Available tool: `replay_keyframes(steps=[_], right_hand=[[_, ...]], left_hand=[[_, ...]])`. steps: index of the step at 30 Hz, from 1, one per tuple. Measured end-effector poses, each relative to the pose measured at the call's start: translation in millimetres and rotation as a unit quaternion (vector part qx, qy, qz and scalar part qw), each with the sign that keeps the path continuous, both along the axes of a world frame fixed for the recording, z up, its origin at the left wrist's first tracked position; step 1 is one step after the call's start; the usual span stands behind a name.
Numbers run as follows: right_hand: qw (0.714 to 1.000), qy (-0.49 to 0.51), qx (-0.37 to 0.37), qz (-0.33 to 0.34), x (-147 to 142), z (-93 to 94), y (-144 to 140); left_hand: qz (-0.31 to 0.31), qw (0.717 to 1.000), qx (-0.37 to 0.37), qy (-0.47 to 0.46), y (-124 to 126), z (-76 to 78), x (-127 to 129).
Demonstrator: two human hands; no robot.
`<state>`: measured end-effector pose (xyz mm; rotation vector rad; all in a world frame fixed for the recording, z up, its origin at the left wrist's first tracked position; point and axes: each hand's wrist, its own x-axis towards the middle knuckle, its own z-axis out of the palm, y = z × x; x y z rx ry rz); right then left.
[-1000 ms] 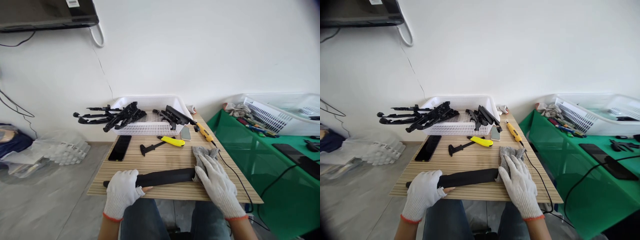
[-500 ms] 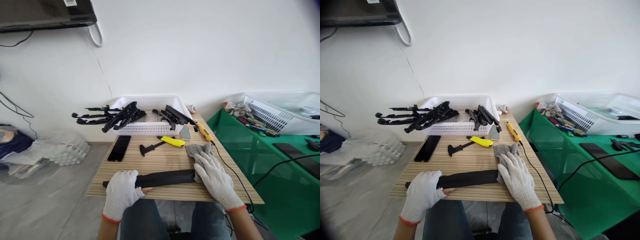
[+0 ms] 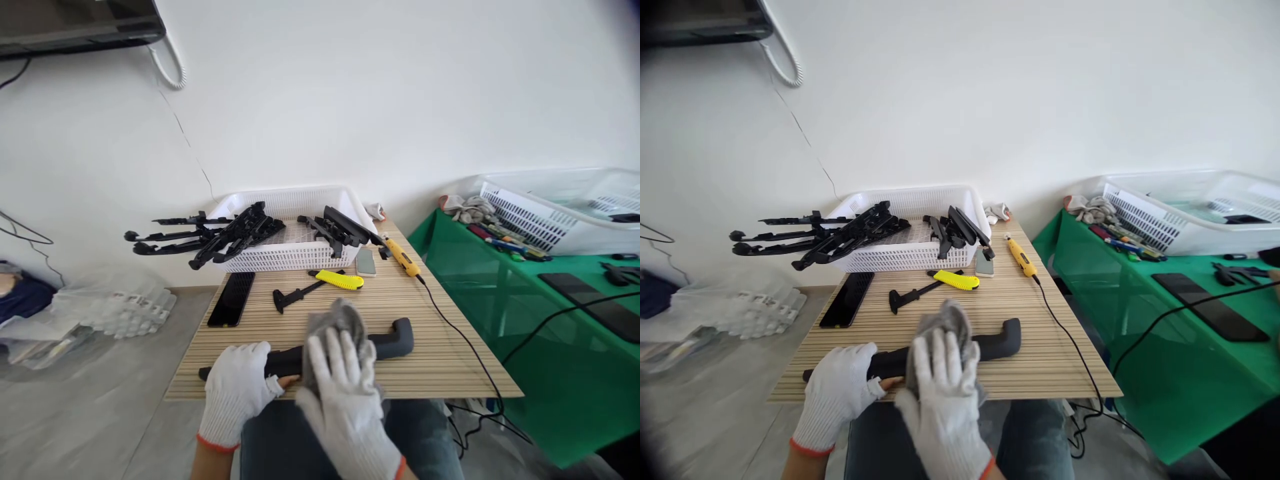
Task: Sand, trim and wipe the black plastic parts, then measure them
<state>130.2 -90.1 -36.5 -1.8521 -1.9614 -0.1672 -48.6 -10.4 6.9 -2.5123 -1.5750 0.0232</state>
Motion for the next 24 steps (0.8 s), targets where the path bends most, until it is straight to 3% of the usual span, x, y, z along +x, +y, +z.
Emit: replay_keyframes(steps=[3,8,17,24], right_hand=[[0.992,0.038,0.035,0.113,-26.4,0.5,4.6],[0.985,0.066,0.063,0.148,-32.2,-1.2,6.3],[0.985,0.016,0.072,0.158,40.2,7.1,0.4],[0.998,-0.007,0.037,0.056,99.3,1.6,3.8]], left_hand=[[0.002,1.000,-0.020,-0.008,-0.7,2.4,3.7],[0.006,0.999,-0.039,-0.032,-1.9,2.2,8.3],[-0.026,0.999,0.027,-0.014,-2.2,-5.8,1.3],[-0.004,1.000,0.020,-0.018,-3.1,-3.1,5.2]])
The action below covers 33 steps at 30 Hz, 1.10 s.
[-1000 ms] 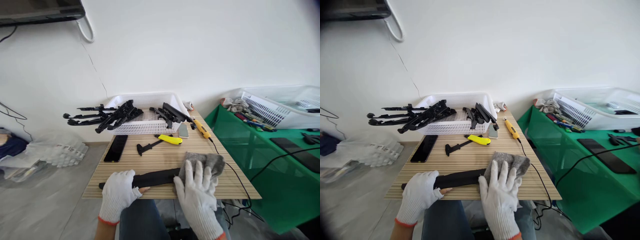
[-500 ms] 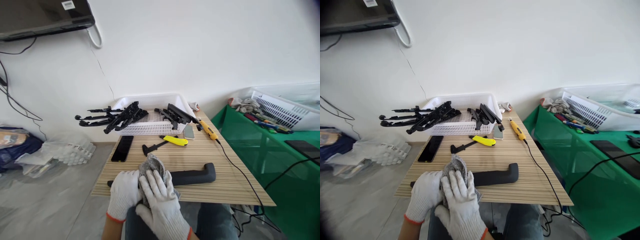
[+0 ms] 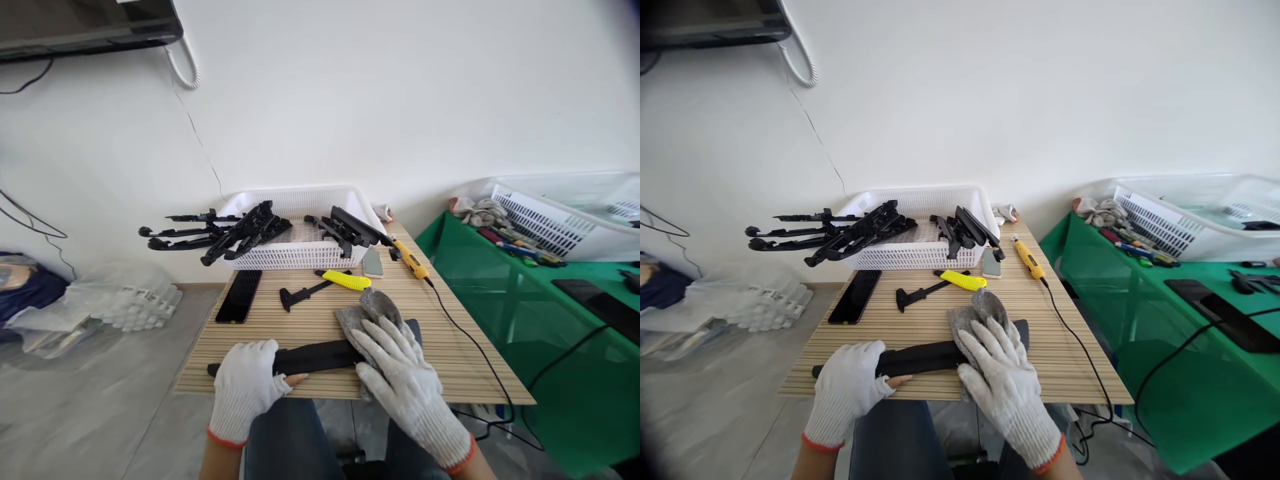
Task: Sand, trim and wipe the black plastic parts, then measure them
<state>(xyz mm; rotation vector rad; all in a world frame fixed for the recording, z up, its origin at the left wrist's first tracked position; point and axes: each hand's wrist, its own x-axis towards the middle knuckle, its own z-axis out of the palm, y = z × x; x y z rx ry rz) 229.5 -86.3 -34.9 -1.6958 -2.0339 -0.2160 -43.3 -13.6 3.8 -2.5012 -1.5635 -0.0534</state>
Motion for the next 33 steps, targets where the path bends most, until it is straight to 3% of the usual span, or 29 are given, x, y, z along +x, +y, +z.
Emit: replay_keyframes(steps=[5,12,15,19,23,33], right_hand=[[1.000,-0.005,0.012,-0.028,-18.5,1.1,2.9],[0.992,0.059,-0.023,0.107,-94.2,12.0,16.7],[0.987,0.079,-0.033,0.139,-112.0,12.9,19.1],[0.985,0.096,-0.015,0.140,-116.0,11.0,19.1],[0.985,0.098,-0.010,0.143,-114.0,11.1,18.4],[0.986,0.074,-0.033,0.149,-99.6,15.9,16.2]], left_hand=[[-0.002,1.000,0.010,-0.016,-0.4,-0.3,-1.0],[0.007,1.000,0.002,-0.013,-0.6,-1.2,-1.3],[0.025,0.998,0.041,-0.039,-4.0,-6.8,-4.7],[0.003,0.992,0.083,-0.089,-5.7,-13.9,-10.2],[-0.041,0.995,0.017,-0.089,-1.5,-12.6,-11.6],[-0.016,0.997,-0.039,-0.064,-2.6,-3.4,-5.8]])
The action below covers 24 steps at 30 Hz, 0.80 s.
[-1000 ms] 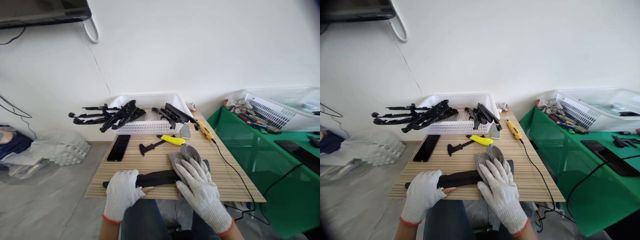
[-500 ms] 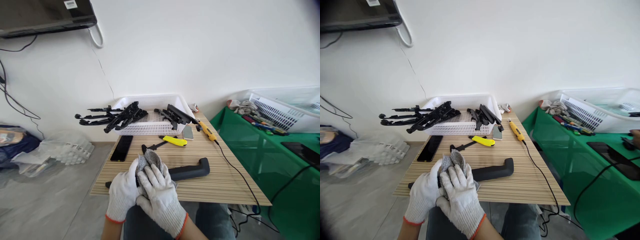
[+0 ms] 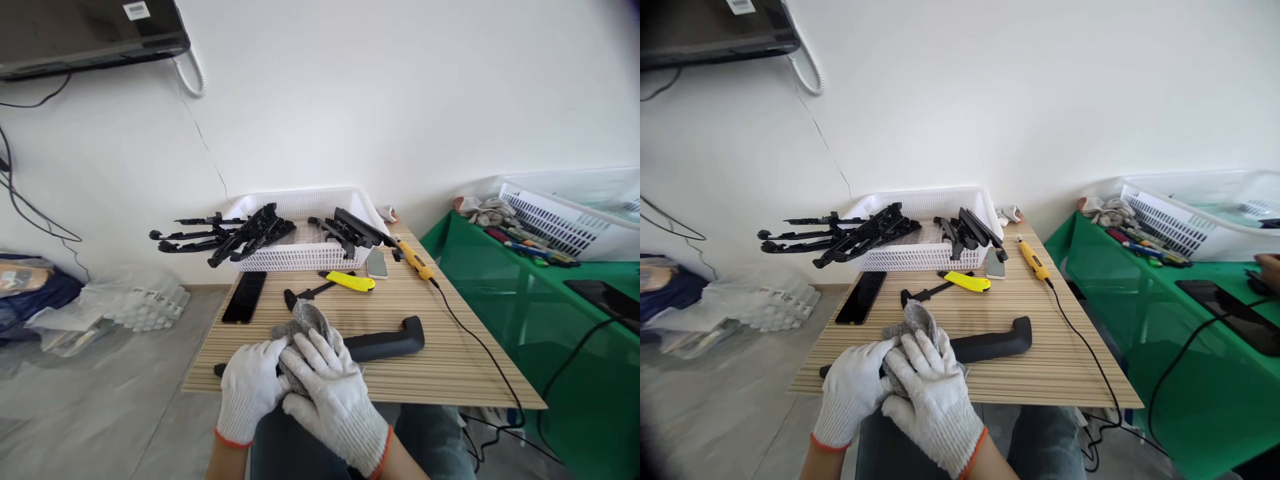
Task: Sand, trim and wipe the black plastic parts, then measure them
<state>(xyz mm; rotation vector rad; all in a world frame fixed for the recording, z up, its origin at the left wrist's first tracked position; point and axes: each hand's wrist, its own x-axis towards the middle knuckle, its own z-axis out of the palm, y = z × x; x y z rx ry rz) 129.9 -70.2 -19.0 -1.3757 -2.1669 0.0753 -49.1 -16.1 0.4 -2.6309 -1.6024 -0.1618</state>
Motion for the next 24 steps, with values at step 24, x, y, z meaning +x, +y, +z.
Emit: replay_keyframes(steps=[24], right_hand=[[0.940,-0.006,-0.149,-0.308,152.3,-24.5,-4.2]], left_hand=[[0.022,0.999,-0.019,0.015,-1.5,-0.8,2.2]])
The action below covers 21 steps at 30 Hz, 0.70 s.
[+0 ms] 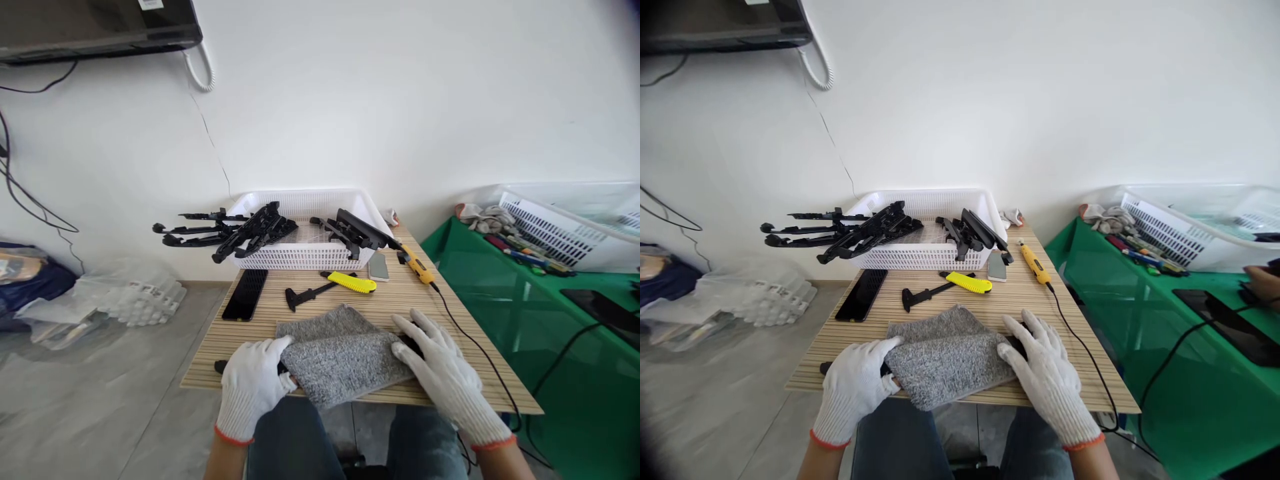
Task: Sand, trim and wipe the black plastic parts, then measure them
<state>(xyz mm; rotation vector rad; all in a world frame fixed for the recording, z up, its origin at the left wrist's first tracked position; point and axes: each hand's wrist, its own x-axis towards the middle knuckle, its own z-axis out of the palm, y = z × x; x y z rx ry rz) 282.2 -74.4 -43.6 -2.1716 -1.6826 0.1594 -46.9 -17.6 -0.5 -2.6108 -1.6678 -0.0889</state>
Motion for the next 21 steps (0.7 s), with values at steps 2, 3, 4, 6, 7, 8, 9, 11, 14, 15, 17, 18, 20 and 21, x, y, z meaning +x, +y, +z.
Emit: replay_keyframes(steps=[2,3,4,6,7,8,9,11,14,15,17,18,20,21], right_hand=[[1.000,0.017,0.002,-0.004,0.5,1.8,1.2],[1.000,0.018,0.001,-0.013,-1.3,5.1,2.7],[1.000,0.009,0.002,-0.030,-5.1,10.4,4.7],[0.996,-0.035,0.035,-0.079,-19.2,26.9,10.9],[0.990,-0.065,0.069,-0.102,-29.7,36.9,14.7],[0.983,-0.088,0.118,-0.111,-42.3,46.8,18.8],[0.979,-0.091,0.159,-0.094,-56.5,55.4,23.0],[0.977,-0.056,0.206,0.001,-87.4,64.1,30.7],[0.958,-0.012,0.233,0.169,-128.4,51.5,38.2],[0.948,-0.008,0.251,0.198,-138.1,43.0,39.2],[0.942,0.000,0.273,0.197,-150.0,26.9,39.4],[0.941,0.004,0.278,0.190,-152.4,21.4,38.8],[0.944,0.012,0.272,0.184,-152.7,17.5,37.4],[0.947,0.015,0.263,0.186,-151.8,18.7,37.0]], left_hand=[[0.006,1.000,-0.002,-0.002,-0.3,0.3,0.6],[0.010,1.000,-0.002,-0.003,-0.4,0.4,0.8],[0.013,1.000,-0.003,-0.003,-0.4,0.4,1.0],[0.016,1.000,-0.007,-0.002,-0.3,0.5,1.3],[0.015,1.000,-0.010,0.000,-0.2,0.7,1.5],[0.013,1.000,-0.014,0.002,-0.1,0.9,1.6],[0.013,1.000,-0.016,0.005,0.0,1.1,1.8],[0.014,1.000,-0.016,0.010,-0.1,1.5,2.2],[0.013,1.000,-0.008,0.007,-0.4,1.6,2.2],[0.014,1.000,-0.006,0.004,-0.5,1.5,2.1],[0.018,1.000,-0.003,-0.001,-0.4,1.4,1.6],[0.022,1.000,-0.003,-0.001,-0.2,1.5,1.4],[0.025,1.000,-0.005,-0.002,0.4,2.0,1.2],[0.026,1.000,-0.005,-0.002,0.8,2.4,1.2]])
